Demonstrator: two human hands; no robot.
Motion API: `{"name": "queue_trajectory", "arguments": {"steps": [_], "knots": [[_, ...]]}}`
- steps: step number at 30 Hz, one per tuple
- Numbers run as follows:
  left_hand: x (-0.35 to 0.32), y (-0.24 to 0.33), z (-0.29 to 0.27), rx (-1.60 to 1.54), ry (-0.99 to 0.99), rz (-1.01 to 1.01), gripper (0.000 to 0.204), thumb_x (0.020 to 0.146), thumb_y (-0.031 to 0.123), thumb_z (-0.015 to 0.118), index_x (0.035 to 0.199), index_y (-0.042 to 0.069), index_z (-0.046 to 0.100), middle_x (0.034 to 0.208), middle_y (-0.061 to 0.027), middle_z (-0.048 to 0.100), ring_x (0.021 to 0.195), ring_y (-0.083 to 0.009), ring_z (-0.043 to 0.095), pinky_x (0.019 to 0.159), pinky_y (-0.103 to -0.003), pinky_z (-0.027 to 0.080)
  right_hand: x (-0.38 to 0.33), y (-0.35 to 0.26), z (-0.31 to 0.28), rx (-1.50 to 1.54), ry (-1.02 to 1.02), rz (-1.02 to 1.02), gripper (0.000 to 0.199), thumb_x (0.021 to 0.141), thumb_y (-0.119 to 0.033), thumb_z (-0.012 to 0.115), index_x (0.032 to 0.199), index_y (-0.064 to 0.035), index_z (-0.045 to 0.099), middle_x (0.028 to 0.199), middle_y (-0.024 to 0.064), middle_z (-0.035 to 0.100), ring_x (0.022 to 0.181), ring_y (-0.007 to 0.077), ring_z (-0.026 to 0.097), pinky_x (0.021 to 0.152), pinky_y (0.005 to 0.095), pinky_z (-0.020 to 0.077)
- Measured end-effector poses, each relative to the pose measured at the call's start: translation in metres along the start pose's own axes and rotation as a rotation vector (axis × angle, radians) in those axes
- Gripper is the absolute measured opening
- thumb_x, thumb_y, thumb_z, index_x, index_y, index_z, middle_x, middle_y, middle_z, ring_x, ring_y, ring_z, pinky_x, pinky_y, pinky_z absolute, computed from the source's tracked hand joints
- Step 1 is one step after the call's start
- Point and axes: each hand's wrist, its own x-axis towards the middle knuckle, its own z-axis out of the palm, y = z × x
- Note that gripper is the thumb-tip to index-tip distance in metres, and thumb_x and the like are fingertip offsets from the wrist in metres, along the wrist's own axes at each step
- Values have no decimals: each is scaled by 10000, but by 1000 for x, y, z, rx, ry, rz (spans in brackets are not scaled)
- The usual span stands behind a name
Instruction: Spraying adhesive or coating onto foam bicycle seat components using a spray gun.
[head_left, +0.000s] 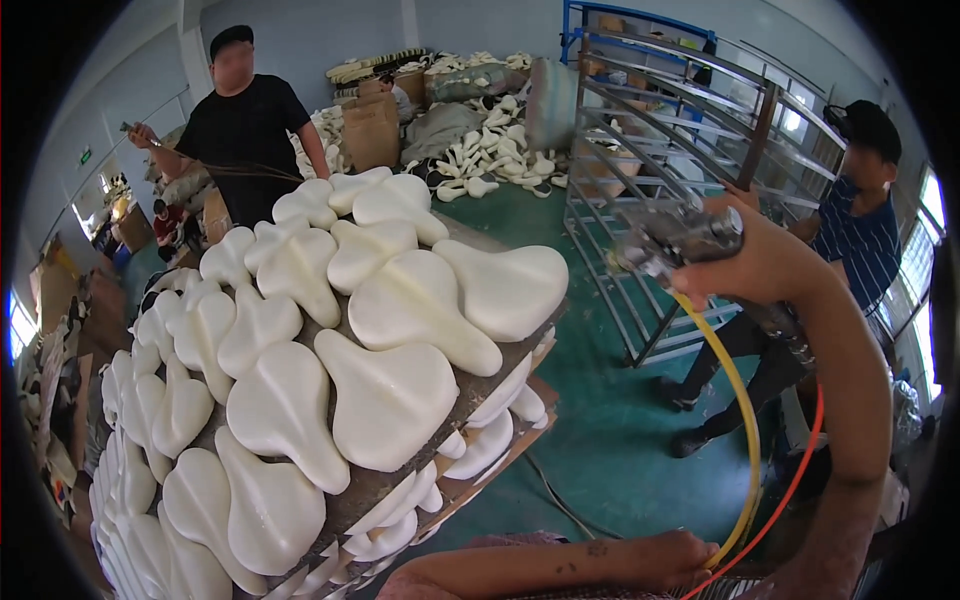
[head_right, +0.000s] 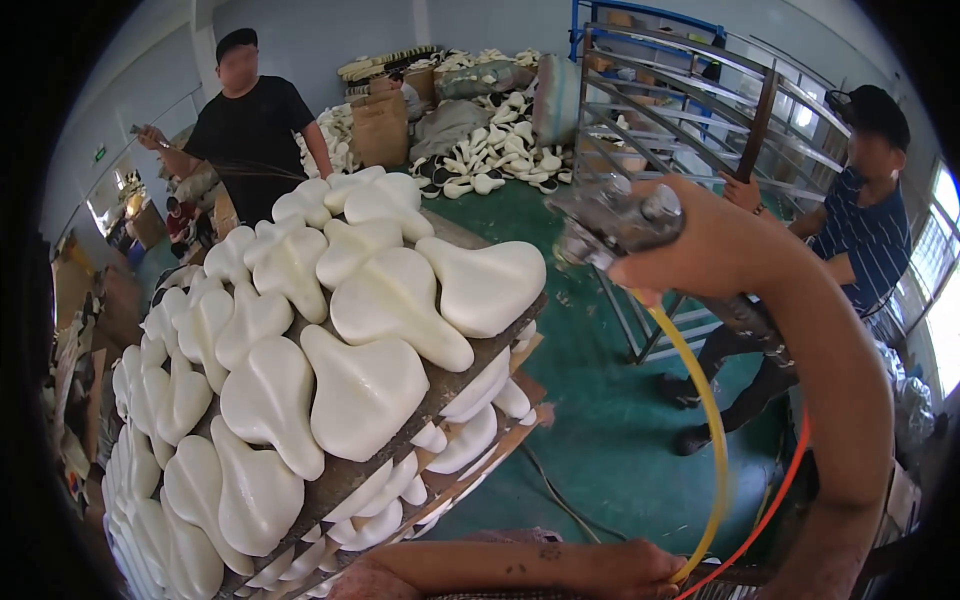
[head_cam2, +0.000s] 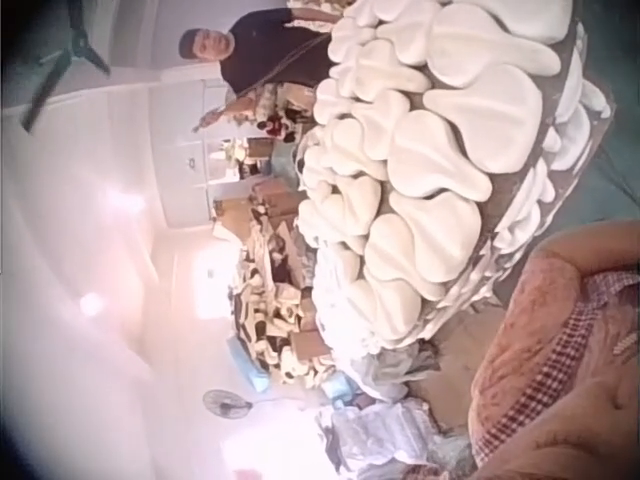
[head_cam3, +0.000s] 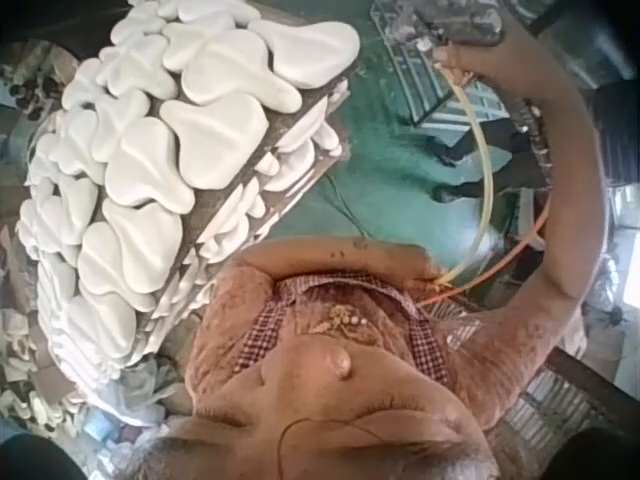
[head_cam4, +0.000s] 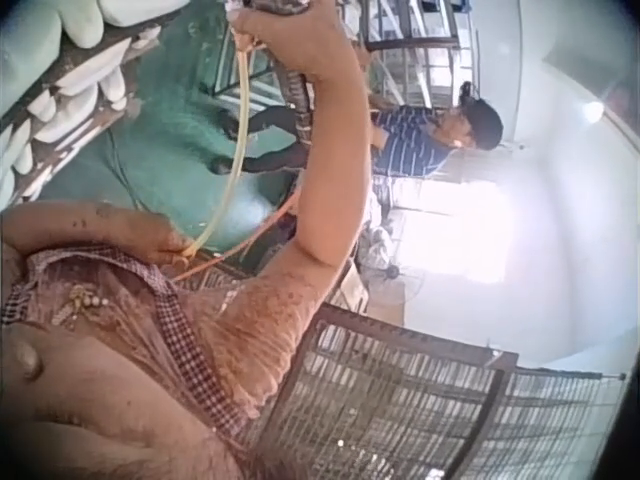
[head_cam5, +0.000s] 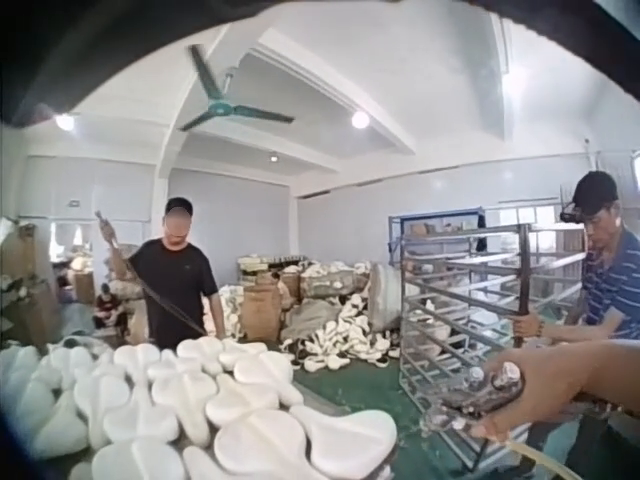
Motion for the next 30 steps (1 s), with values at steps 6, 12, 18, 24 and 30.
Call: {"name": "queue_trajectory", "arguments": {"steps": [6,12,18,24,30], "knots": [[5,-9,2,-117,132,-16,247,881,220,508,909,-25,486,765,-251,562,792,-445,539,648,-458,428,12,-23,12,200,76,-111,539,726,-182,736,1126,47,457,721,75,643,633,118,621,633,246,494],[-1,2,-3,-112,111,-33,251,865,207,540,908,-38,506,750,-252,567,764,-435,556,643,-448,434,-12,3,9,162,271,32,553,716,-180,748,1124,50,455,706,88,646,651,121,629,625,256,497],[-2,1,5,12,-65,-67,237,842,172,553,915,-48,503,746,-259,562,751,-431,561,649,-460,436,-30,13,3,303,139,24,478,710,-127,737,1059,32,451,668,50,640,627,124,621,622,230,475],[2,3,17,-59,-80,23,241,832,166,555,905,-56,493,752,-253,569,766,-428,564,667,-469,436,-56,19,-6,193,81,32,218,744,-109,698,891,0,579,698,51,615,616,117,609,593,251,484],[1,-7,24,6,-86,30,229,837,166,552,903,-47,498,760,-249,573,778,-426,564,672,-467,438,-38,1,14,301,78,-64,348,732,-103,729,979,0,506,680,39,646,660,100,609,637,239,467]]}}
